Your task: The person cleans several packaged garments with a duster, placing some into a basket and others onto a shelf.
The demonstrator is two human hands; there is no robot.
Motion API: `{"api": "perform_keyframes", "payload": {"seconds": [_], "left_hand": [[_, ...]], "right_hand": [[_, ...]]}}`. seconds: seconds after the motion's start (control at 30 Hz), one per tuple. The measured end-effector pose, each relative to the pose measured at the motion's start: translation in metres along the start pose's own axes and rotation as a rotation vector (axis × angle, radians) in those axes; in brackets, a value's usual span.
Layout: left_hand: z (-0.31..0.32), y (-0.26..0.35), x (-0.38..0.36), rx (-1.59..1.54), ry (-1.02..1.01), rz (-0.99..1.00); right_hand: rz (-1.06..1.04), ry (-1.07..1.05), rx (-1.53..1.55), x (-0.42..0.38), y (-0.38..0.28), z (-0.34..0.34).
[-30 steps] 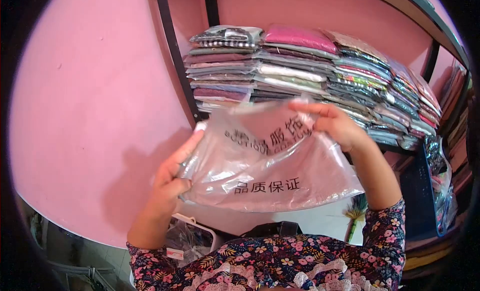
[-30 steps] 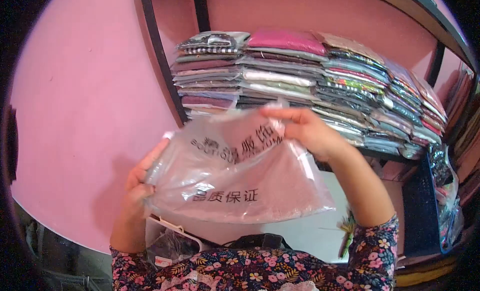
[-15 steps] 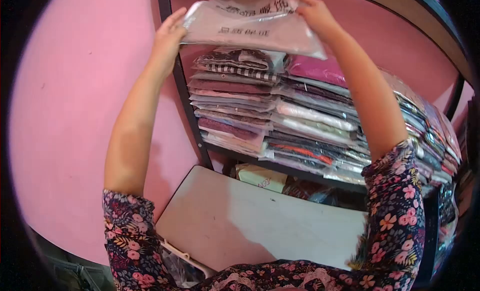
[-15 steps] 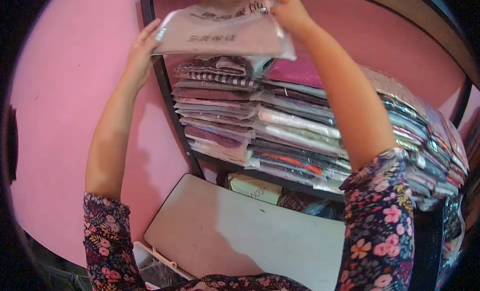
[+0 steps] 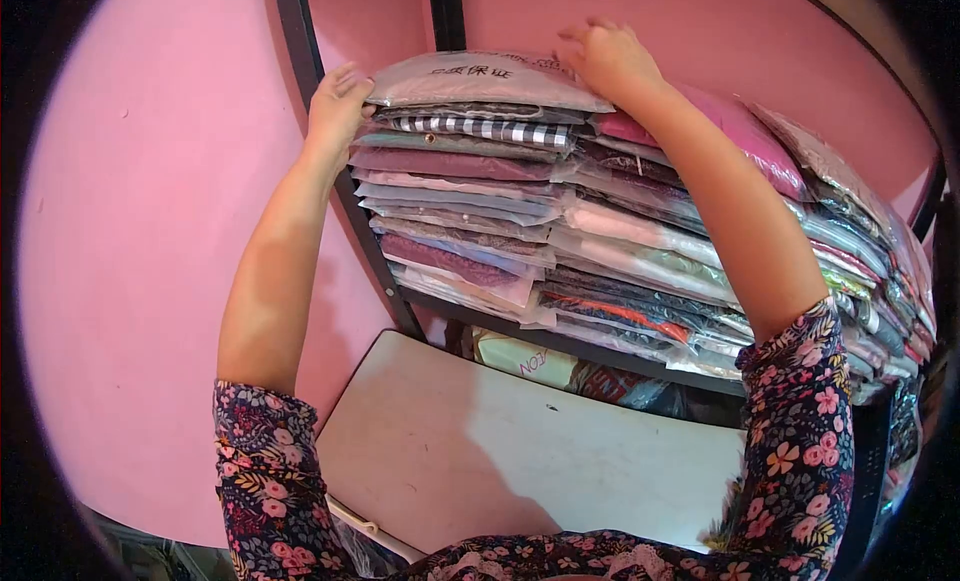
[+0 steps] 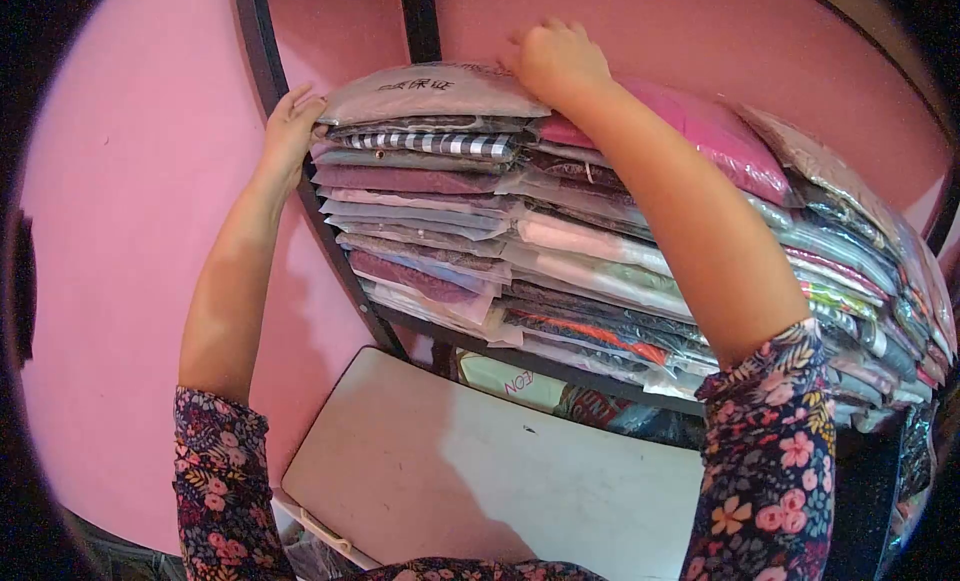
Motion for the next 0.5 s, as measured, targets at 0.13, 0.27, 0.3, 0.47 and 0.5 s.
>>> {"api": "perform_keyframes", "payload": {"seconds": [0.13, 0.27, 0.3, 0.47, 0.5], "left_hand": [[-0.019, 0.013, -0.043, 0.013, 0.122, 0.196], [-0.038, -0.005, -0.168, 0.145, -0.083, 0.215], [-0.042, -0.030, -0.215, 0.159, -0.202, 0.280], [-0.070, -0.117, -0.486, 0.298, -1.269, -0.773], [-0.071, -0.111, -0.518, 0.407, -1.389, -0.686]], "right_hand": [[-0.371, 0.187, 0.168, -0.064, -0.056, -0.064], [-0.489, -0.099, 0.385, -0.180, -0.076, -0.118], [-0.446, -0.268, 0.481, -0.212, -0.069, -0.119], [0.368, -0.993, 0.518, -0.455, 0.041, -0.076], [0.435, -1.075, 0.311, -0.525, 0.067, -0.076]]}}
Point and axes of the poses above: each hand's wrist, its own x-axis towards the middle knuckle, its own z-axis out of the palm, y = z × x, the point moved 8 cm from there along x, towards the middle knuckle, and after that the axes turned 8 degrees about z, right-handed, at the moved point
